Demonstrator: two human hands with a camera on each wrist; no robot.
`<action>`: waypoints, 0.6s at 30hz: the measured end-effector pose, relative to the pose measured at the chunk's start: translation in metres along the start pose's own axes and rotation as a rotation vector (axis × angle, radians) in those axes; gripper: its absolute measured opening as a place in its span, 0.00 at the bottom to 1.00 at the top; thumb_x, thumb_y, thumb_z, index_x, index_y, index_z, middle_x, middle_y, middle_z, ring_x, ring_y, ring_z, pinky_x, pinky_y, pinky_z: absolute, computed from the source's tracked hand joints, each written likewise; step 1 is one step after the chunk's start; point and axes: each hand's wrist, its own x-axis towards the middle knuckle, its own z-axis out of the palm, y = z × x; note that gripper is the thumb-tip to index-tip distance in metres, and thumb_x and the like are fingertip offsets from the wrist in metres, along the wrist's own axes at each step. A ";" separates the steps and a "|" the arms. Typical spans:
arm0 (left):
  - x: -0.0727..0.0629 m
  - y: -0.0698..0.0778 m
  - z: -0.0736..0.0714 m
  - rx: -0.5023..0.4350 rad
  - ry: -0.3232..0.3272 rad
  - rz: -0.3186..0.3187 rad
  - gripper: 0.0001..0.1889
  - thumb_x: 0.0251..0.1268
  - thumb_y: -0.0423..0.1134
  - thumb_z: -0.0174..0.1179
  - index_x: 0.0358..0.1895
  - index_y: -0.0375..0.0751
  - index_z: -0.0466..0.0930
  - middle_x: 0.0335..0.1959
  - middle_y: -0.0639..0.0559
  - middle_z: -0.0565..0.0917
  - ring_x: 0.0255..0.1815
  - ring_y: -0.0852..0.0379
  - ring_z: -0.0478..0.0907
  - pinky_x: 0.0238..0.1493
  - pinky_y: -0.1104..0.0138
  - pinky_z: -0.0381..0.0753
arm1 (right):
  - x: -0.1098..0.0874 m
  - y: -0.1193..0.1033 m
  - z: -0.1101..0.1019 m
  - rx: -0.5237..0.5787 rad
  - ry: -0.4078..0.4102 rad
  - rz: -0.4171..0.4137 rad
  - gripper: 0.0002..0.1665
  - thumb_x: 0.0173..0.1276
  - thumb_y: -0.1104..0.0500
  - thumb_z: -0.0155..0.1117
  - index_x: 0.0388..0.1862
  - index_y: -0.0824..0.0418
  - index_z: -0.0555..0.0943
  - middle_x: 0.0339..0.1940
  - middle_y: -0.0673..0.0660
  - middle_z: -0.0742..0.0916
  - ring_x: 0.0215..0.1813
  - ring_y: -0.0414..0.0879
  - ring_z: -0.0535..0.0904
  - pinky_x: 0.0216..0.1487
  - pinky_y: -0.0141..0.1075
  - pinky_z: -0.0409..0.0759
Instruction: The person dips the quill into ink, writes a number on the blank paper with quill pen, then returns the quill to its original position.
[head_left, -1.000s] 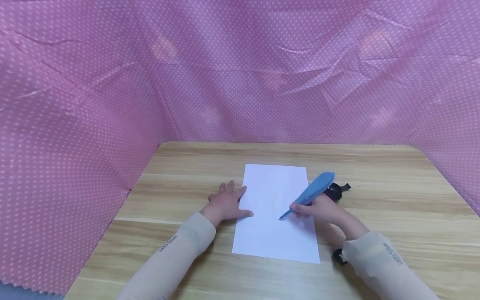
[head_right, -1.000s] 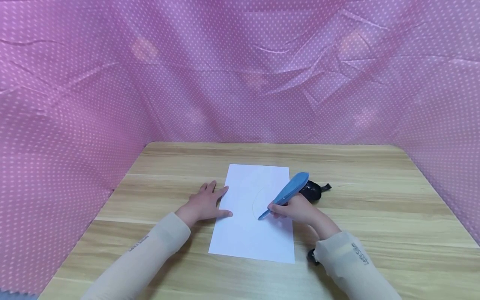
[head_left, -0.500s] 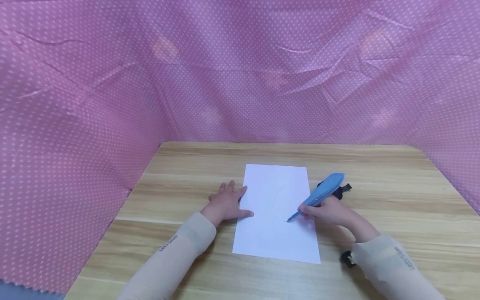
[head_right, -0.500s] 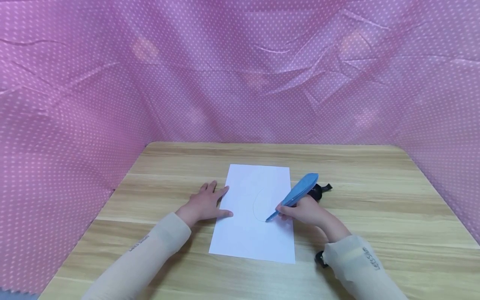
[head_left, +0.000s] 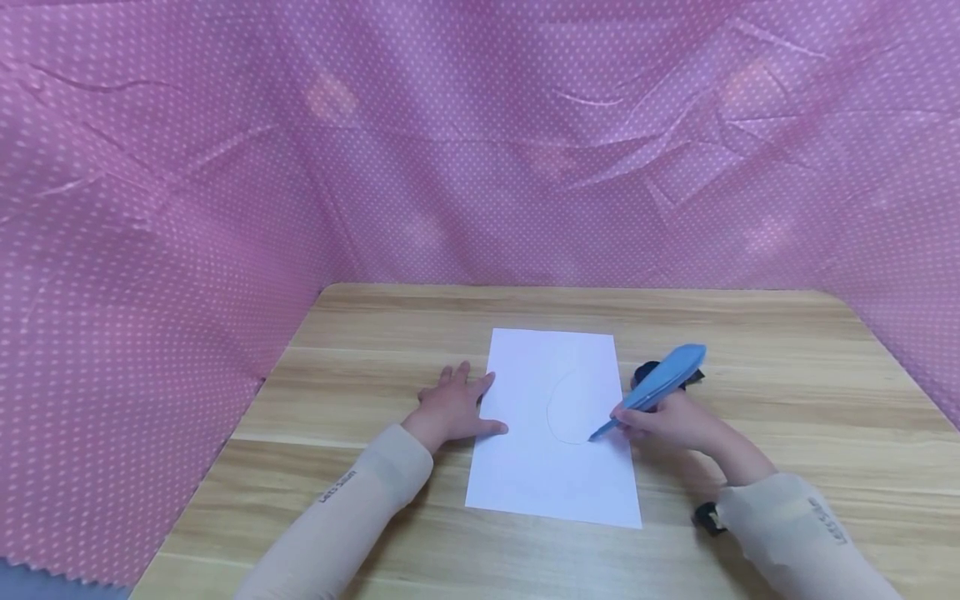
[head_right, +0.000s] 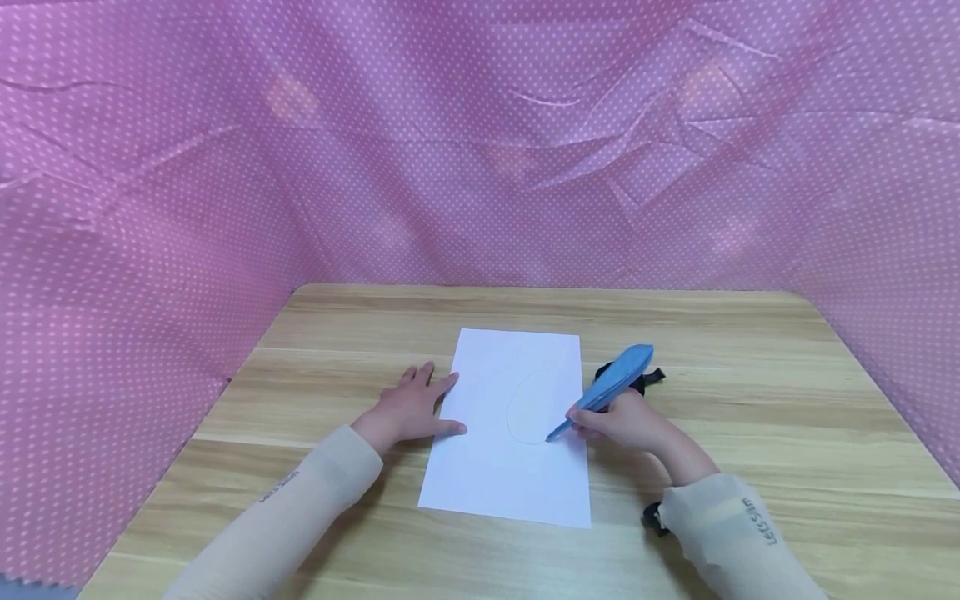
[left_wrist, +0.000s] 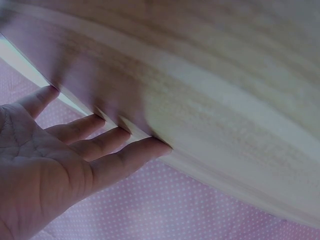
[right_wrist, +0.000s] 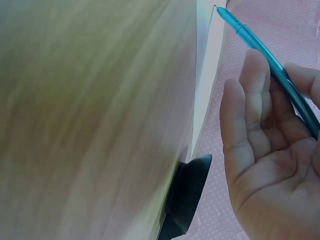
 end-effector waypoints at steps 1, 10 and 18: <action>0.000 0.000 0.001 0.000 0.000 0.000 0.49 0.48 0.73 0.58 0.74 0.60 0.56 0.76 0.39 0.48 0.73 0.33 0.43 0.56 0.31 0.55 | -0.001 0.001 -0.001 -0.002 0.001 -0.002 0.21 0.66 0.47 0.64 0.45 0.63 0.83 0.35 0.53 0.88 0.39 0.45 0.84 0.47 0.44 0.79; 0.000 0.000 0.000 -0.005 0.004 0.001 0.49 0.48 0.73 0.59 0.74 0.59 0.56 0.76 0.39 0.49 0.73 0.33 0.42 0.56 0.31 0.55 | -0.003 0.004 -0.005 0.026 0.018 -0.018 0.20 0.68 0.50 0.63 0.45 0.66 0.81 0.36 0.56 0.88 0.40 0.47 0.84 0.45 0.40 0.79; -0.001 0.000 0.000 -0.013 0.003 0.000 0.49 0.48 0.73 0.59 0.74 0.59 0.56 0.75 0.39 0.49 0.73 0.33 0.42 0.56 0.31 0.54 | -0.001 0.006 -0.007 -0.006 0.053 -0.028 0.17 0.68 0.52 0.62 0.43 0.66 0.81 0.34 0.56 0.87 0.36 0.49 0.82 0.41 0.39 0.78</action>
